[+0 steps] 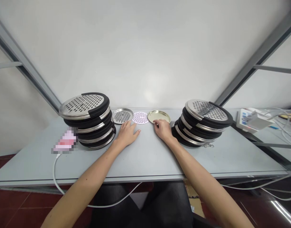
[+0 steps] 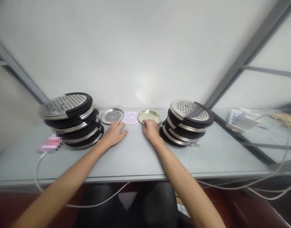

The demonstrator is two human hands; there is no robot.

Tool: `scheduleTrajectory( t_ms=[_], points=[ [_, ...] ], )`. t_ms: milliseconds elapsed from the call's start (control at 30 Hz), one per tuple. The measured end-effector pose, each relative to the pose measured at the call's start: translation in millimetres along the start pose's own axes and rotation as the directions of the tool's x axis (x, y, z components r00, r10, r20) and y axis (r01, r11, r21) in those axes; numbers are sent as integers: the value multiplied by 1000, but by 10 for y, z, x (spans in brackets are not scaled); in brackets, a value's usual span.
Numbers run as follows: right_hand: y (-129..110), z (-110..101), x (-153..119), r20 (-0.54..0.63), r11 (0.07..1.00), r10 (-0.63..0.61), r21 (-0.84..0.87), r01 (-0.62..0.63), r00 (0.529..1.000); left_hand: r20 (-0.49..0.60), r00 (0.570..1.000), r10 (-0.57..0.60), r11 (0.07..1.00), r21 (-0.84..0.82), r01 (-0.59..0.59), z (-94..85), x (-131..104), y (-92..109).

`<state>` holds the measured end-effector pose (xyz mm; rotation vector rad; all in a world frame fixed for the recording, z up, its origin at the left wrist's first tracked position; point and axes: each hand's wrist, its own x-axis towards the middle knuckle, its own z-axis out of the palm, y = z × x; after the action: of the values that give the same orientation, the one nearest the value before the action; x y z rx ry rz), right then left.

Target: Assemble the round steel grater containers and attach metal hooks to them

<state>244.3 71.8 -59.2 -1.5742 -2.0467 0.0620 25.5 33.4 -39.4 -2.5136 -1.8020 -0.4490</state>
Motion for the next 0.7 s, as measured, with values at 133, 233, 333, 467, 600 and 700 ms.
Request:
scheduleTrajectory(
  t_ms=[133,233,333,467,600,700],
  points=[
    [-39,-83,-17,-197,999,-40,-33,34,980,53,999,0,1000,-24,1,13,-32,16],
    [-116,-193,-49,-350,998,-57,2,61,935,68,998,3,999,-36,-1,22,-37,29],
    [-200,-300,-92,-388,981,-54,149,120,920,58,998,7,999,-44,-5,31,-16,40],
    [-243,-398,-139,-418,930,-17,327,167,908,32,999,10,999,-45,-8,55,37,50],
    [-224,-481,-164,-403,875,-74,412,254,912,-10,1000,22,998,-60,-23,59,80,35],
    [-227,-518,-185,-380,794,-163,497,349,910,-73,995,65,991,-113,-72,14,90,-12]
  ],
)
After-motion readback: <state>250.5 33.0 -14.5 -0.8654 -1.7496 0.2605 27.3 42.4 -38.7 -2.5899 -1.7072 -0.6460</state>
